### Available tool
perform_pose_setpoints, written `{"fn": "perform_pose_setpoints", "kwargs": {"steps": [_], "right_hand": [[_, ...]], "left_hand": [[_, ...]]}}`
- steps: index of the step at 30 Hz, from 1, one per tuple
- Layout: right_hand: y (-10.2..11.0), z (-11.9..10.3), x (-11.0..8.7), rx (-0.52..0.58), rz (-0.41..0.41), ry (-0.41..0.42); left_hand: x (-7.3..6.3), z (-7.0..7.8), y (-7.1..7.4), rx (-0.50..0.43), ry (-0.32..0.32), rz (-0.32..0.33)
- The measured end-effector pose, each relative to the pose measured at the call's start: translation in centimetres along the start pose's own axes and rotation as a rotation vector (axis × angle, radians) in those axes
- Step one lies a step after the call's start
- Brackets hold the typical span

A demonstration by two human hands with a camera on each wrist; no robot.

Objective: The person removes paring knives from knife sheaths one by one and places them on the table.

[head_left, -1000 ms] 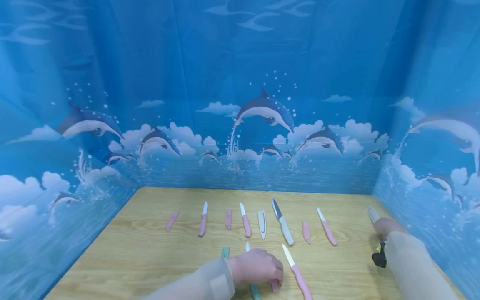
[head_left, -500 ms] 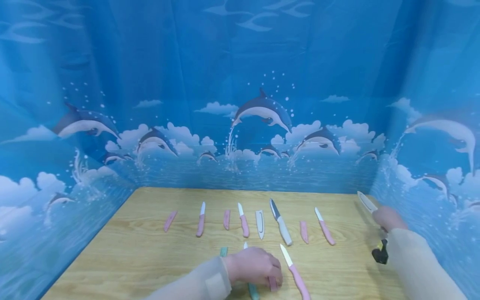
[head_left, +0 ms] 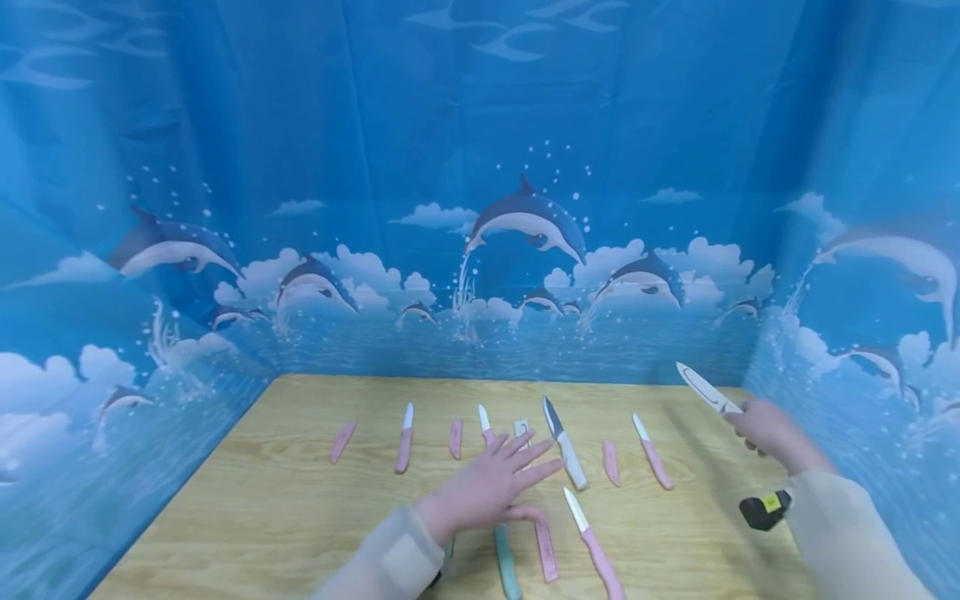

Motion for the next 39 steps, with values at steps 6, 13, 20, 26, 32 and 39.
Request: {"fn": "perform_pose_setpoints", "kwargs": {"steps": [6,13,20,26,32,39], "right_hand": [[-2.1,-2.9,-1.3,-0.024,-0.016,0.072],[-4.8,-6.3,-2.5,0.012,-0.011,0.147],[-7.7,-8.8,-4.0,0.019,-0.016,0.158],[-9.5,-10.9,-5.5,0.026,-0.005,0.192],[-10.7,-12.9,-6.7,0.024,0.022,0.287],[-11.9,-14.3,-8.2,0.048,-0.053,0.385]], "left_hand": [[1.1,-1.1,0.6,-0.084,0.132,-0.005],[2.5,-1.5,0.6,-0.058,0.212,-0.015],[3.4,-1.5,0.4,-0.031,0.271,-0.019],[3.7,-1.2,-0.1,-0.020,0.271,-0.015],[3.5,-0.8,-0.2,-0.032,0.269,0.009],[3.5,-0.3,-0.1,-0.004,0.230,0.039]]}}
Point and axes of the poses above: each hand's wrist, its own x-axis towards the middle knuckle, its own y-axis out of the back of the hand, z = x × y, the point moved 6 cm from there along x, towards the middle knuckle, and after that the axes turned 3 degrees about -x, right-handed, at the moved point
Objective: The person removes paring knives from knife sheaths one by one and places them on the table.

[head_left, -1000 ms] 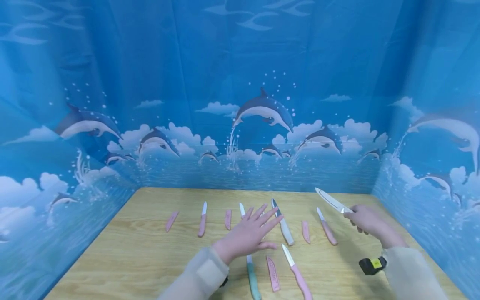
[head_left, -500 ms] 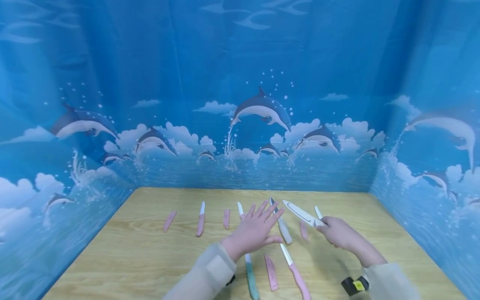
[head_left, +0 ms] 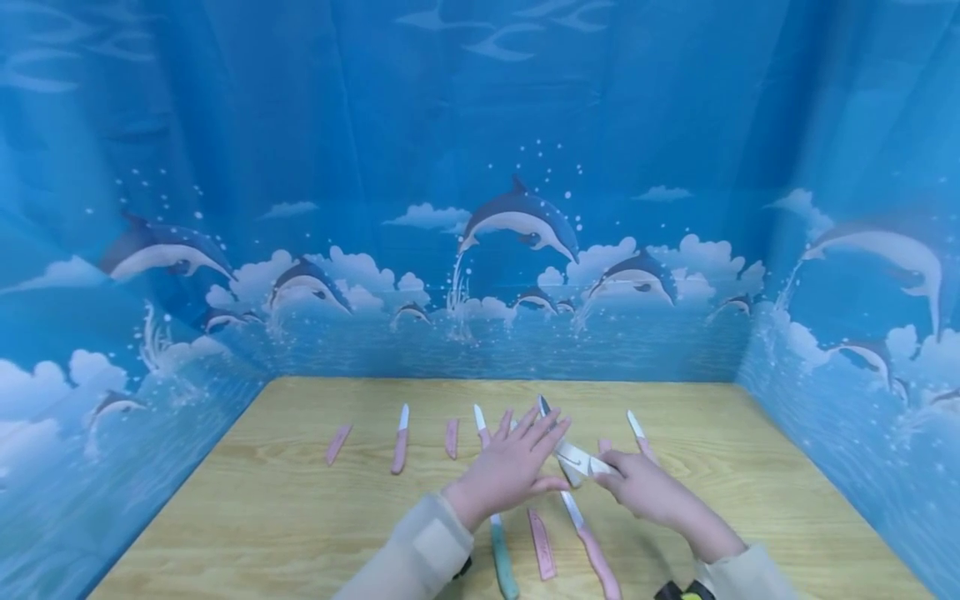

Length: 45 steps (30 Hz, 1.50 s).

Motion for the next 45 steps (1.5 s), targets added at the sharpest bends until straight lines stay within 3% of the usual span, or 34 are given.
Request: {"fn": "perform_pose_setpoints", "kwargs": {"steps": [6,11,19,30,34,39,42,45], "right_hand": [[-0.6,-0.8,-0.3,0.009,-0.019,0.049],[-1.1,-0.9,-0.4,0.091,-0.070,0.049],[-1.4,-1.3,-1.0,0.129,-0.137,0.093],[-1.8,-2.0,-1.0,0.154,-0.191,0.127],[-1.9,-2.2,-1.2,0.149,-0.189,0.149],[-1.8,-2.4,-1.3,0.123,-0.186,0.180],[-1.8,-2.5,-1.3,0.069,-0.171,0.199],[-1.7,-2.5,-1.3,-0.062,-0.110,0.208]], "left_hand": [[-0.2,0.7,0.3,0.067,-0.083,0.054],[-0.5,1.1,0.4,0.108,-0.146,0.117],[-1.3,1.7,0.5,0.153,-0.208,0.221],[-2.6,1.7,0.8,0.057,-0.208,0.297],[-3.0,1.8,1.0,0.057,-0.178,0.318],[-3.4,2.0,1.2,0.056,-0.121,0.293],[-3.6,2.1,1.3,0.061,-0.096,0.278],[-3.7,2.0,1.2,0.072,-0.070,0.276]]}}
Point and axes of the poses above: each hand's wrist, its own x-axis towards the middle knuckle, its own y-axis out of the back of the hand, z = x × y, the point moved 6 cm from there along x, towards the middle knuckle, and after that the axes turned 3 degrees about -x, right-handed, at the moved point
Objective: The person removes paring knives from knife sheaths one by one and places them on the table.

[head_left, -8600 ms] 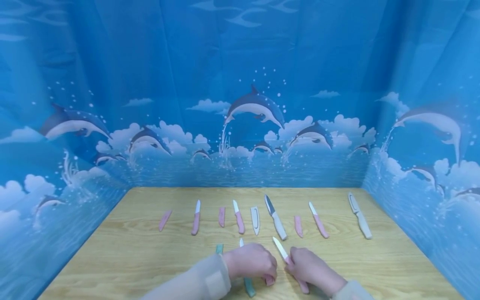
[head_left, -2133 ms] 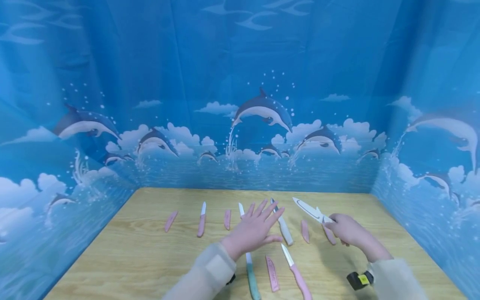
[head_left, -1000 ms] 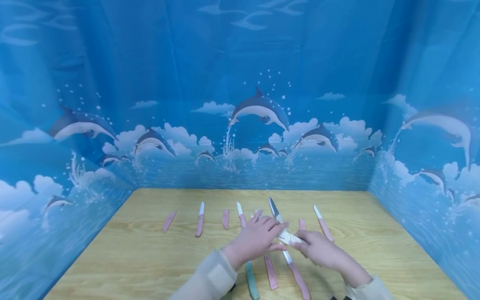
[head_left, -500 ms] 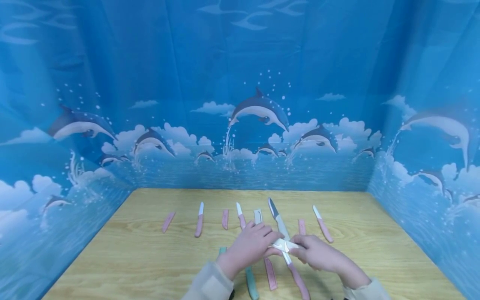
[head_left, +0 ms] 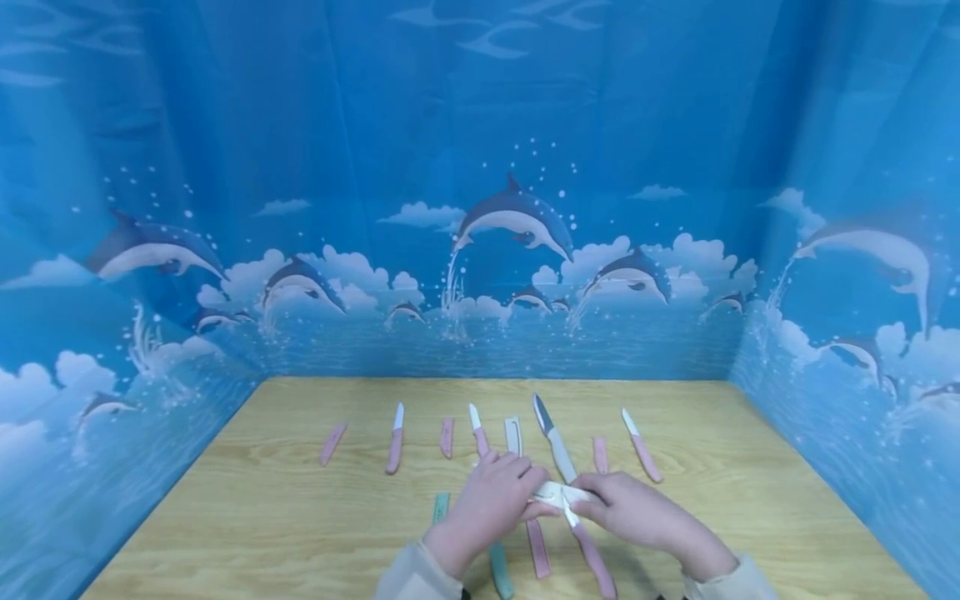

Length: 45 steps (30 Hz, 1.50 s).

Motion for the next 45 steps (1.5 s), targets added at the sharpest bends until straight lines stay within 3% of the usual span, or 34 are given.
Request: {"fn": "perform_pose_setpoints", "kwargs": {"steps": [3,5,13,28,45], "right_hand": [[-0.05,-0.15,-0.02,-0.128,0.050,-0.005],[-0.16,-0.19,0.01,-0.149,0.061,-0.014],[-0.54,0.37,0.12,-0.127,0.025,-0.018],[-0.33,0.60,0.12,-0.168,0.046,0.004],[-0.05,0.42,-0.03,-0.183,0.067,0.011]], "left_hand": [[-0.13,-0.30,0.00,0.020,0.023,-0.008],[-0.15,-0.50,-0.10,0.032,0.035,-0.019],[-0.16,-0.66,-0.79,-0.012,0.068,-0.112],[-0.31,-0.43,-0.37,-0.058,0.059,-0.052],[-0.25,-0.56,-0.71,-0.095,0.096,-0.128]]}}
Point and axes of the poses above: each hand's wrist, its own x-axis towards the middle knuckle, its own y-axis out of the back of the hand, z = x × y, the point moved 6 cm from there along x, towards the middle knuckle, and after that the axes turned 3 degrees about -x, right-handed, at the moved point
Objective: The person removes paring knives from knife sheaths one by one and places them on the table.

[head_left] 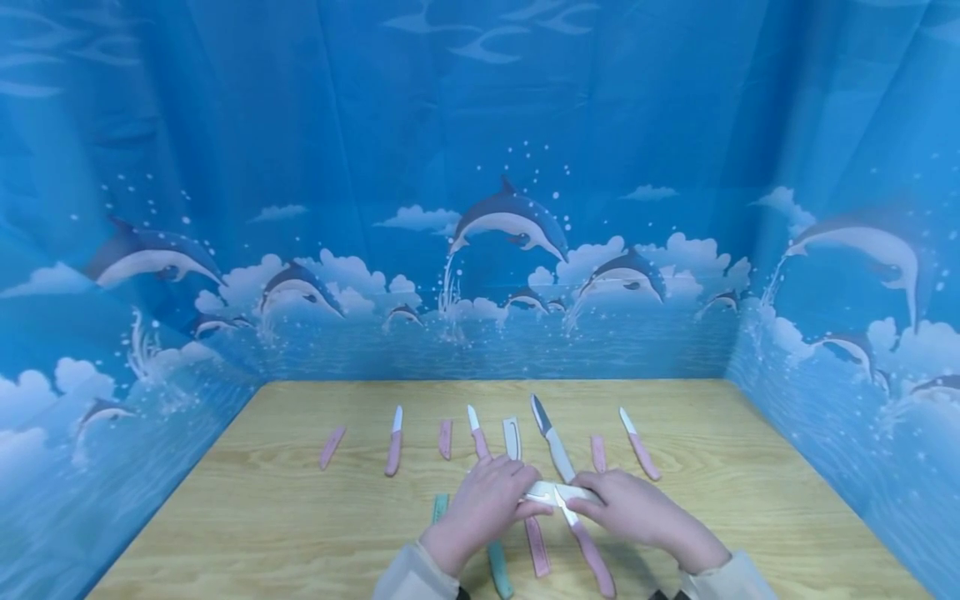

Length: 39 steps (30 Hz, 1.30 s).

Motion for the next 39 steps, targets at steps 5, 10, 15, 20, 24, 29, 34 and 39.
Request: {"fn": "perform_pose_setpoints", "kwargs": {"steps": [5,10,15,20,24,29,34,39], "right_hand": [[0.05,-0.04,-0.02,-0.003,-0.002,0.000],[0.05,-0.01,-0.07,-0.003,-0.007,-0.004],[0.16,-0.06,-0.09,-0.003,-0.009,-0.006],[0.31,-0.17,-0.04,0.010,-0.012,-0.011],[0.37,-0.17,-0.05,0.017,-0.011,-0.023],[0.40,-0.13,-0.04,0.016,-0.007,-0.028],[0.41,-0.13,-0.03,0.006,-0.005,-0.027],[0.45,-0.10,-0.03,0.004,-0.011,-0.027]], "left_hand": [[0.02,0.00,0.00,0.001,0.000,-0.004],[0.00,-0.01,-0.05,-0.011,-0.003,-0.004],[0.00,-0.02,-0.08,-0.021,-0.005,-0.006],[-0.01,-0.12,-0.20,-0.046,0.004,-0.008],[-0.01,-0.11,-0.15,-0.055,0.012,0.000],[0.09,-0.14,-0.05,-0.063,0.029,0.009],[0.15,-0.14,0.00,-0.074,0.043,0.006],[0.15,-0.11,-0.01,-0.085,0.053,-0.008]]}}
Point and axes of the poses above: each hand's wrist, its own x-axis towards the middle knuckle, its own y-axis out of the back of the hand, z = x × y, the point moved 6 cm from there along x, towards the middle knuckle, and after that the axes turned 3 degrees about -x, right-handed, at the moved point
